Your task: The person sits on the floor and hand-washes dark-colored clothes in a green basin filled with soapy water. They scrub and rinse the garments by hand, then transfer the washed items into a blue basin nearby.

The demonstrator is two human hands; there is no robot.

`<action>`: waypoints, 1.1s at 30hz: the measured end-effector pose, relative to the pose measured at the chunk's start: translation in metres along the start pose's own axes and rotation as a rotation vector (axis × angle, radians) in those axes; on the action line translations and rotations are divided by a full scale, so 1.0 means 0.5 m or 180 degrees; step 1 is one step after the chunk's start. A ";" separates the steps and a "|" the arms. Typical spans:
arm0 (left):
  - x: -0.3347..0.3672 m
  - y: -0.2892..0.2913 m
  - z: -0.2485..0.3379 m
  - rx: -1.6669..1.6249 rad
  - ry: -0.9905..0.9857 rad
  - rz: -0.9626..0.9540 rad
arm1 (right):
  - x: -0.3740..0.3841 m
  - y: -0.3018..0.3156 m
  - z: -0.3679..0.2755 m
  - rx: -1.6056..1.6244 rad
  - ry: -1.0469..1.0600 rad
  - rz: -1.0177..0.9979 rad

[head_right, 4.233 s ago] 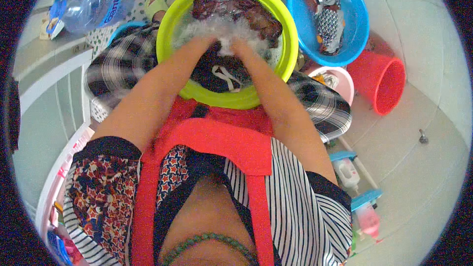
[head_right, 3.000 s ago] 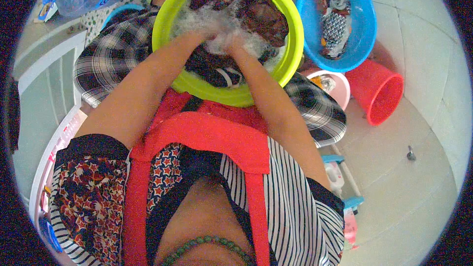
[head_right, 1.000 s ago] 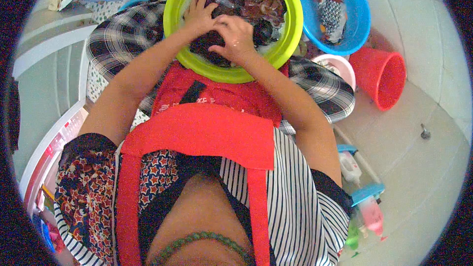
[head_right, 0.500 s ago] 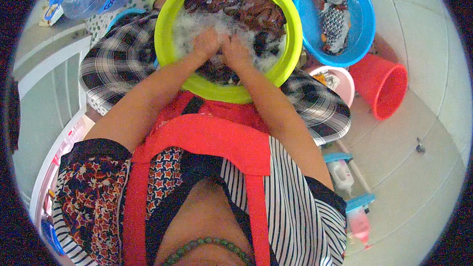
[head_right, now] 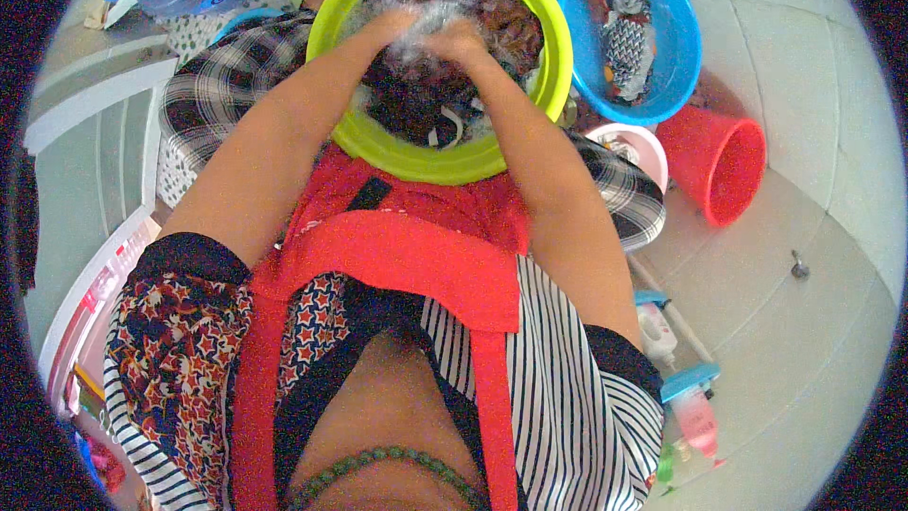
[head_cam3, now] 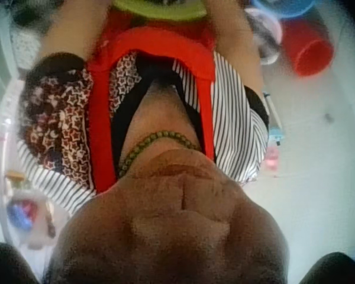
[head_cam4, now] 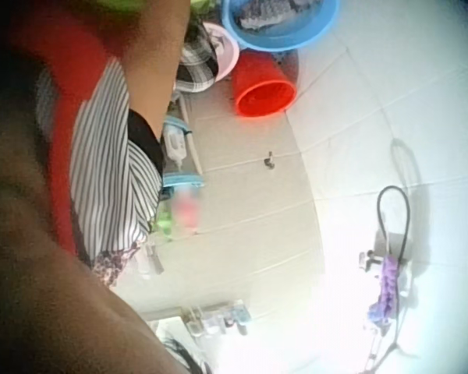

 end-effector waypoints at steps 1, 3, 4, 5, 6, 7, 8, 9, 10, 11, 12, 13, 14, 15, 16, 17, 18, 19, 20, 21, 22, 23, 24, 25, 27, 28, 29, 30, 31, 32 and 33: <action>-0.016 0.039 -0.009 -0.0662 -0.0093 0.0630 | -0.029 0.036 -0.052 0.0203 0.0167 0.0294; -0.076 0.106 0.071 -0.1154 0.0465 0.0876 | -0.137 0.118 -0.156 -0.0663 0.0453 0.1084; -0.107 0.125 0.096 -0.1671 0.0169 0.1022 | -0.166 0.113 -0.177 -0.0818 0.1034 0.1194; -0.134 0.139 0.115 -0.2191 -0.0139 0.1160 | -0.192 0.105 -0.187 -0.0978 0.1615 0.1298; -0.164 0.152 0.123 -0.2111 -0.0098 0.1617 | -0.220 0.091 -0.195 -0.1133 0.2208 0.1388; -0.189 0.151 0.121 -0.1643 -0.0033 0.1779 | -0.245 0.069 -0.200 -0.1233 0.2615 0.1267; -0.213 0.150 0.118 -0.1170 0.0030 0.1931 | -0.273 0.050 -0.197 -0.1255 0.2766 0.1085; -0.237 0.154 0.118 -0.0696 0.0088 0.2072 | -0.300 0.032 -0.195 -0.1281 0.2910 0.0907; -0.252 0.135 0.133 0.0045 0.0217 0.1271 | -0.301 0.018 -0.170 -0.0766 0.2603 0.0632; -0.288 0.123 0.155 0.0544 0.0334 0.1234 | -0.299 0.021 -0.151 -0.0785 0.2159 0.1053; -0.319 0.114 0.167 0.0835 0.0282 0.1466 | -0.304 0.028 -0.137 -0.0797 0.1716 0.1455; -0.334 0.096 0.173 0.1120 0.0222 0.1666 | -0.305 0.028 -0.112 -0.0800 0.1236 0.1835; -0.343 0.075 0.171 0.1106 0.0042 0.2029 | -0.288 0.000 -0.087 -0.0696 0.1159 0.1766; -0.351 0.051 0.171 0.0939 0.0136 0.2060 | -0.288 -0.020 -0.087 -0.0876 0.0977 0.1741; -0.362 0.033 0.179 0.0778 0.0242 0.2097 | -0.283 -0.038 -0.085 -0.0768 0.0947 0.1717; -0.369 0.012 0.186 0.0617 0.0348 0.2135 | -0.277 -0.058 -0.078 -0.0662 0.0918 0.1692; -0.372 -0.011 0.186 0.0487 0.0410 0.2237 | -0.273 -0.077 -0.076 -0.0901 0.0819 0.1785; -0.377 -0.021 0.193 0.0554 0.0554 0.2361 | -0.265 -0.090 -0.070 -0.0989 0.0858 0.1873; -0.373 -0.023 0.194 0.0686 0.0562 0.2302 | -0.255 -0.100 -0.063 -0.1076 0.0894 0.1962; -0.366 -0.025 0.192 0.0802 0.0568 0.2246 | -0.249 -0.099 -0.062 -0.1181 0.0930 0.2048; -0.354 -0.027 0.185 0.0732 0.0425 0.2237 | -0.238 -0.102 -0.055 -0.1263 0.0905 0.1912; -0.338 -0.031 0.173 0.0662 0.0281 0.2226 | -0.224 -0.110 -0.046 -0.1320 0.0783 0.1643; -0.325 -0.025 0.177 0.0572 0.0120 0.2211 | -0.214 -0.112 -0.036 -0.1395 0.0644 0.1378; -0.306 -0.027 0.168 0.0470 0.0240 0.1868 | -0.204 -0.114 -0.026 -0.1465 0.0503 0.1111; -0.277 -0.024 0.155 0.0261 0.0476 0.1180 | -0.179 -0.124 -0.005 -0.0477 0.0046 0.0267; -0.256 -0.033 0.140 0.0226 0.0547 0.0876 | -0.165 -0.141 0.009 -0.0365 0.0128 0.0028; -0.233 -0.051 0.127 0.0232 0.0570 0.0649 | -0.153 -0.157 0.022 -0.0248 0.0193 -0.0218; -0.207 -0.069 0.118 0.0280 0.0522 0.0434 | -0.130 -0.197 0.063 -0.0491 0.0533 -0.0252; -0.188 -0.085 0.101 0.0339 0.0486 0.0329 | -0.114 -0.213 0.074 -0.0637 0.0682 -0.0321; -0.171 -0.096 0.088 0.0388 0.0424 0.0261 | -0.101 -0.226 0.086 -0.0782 0.0822 -0.0370; -0.155 -0.105 0.067 0.0426 0.0368 0.0231 | -0.088 -0.227 0.085 -0.0834 0.0754 -0.0433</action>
Point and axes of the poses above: each hand's wrist, its own x-axis towards the middle knuckle, its own y-axis out of the back of the hand, z = x × y, the point moved 6 cm from there along x, towards the middle knuckle
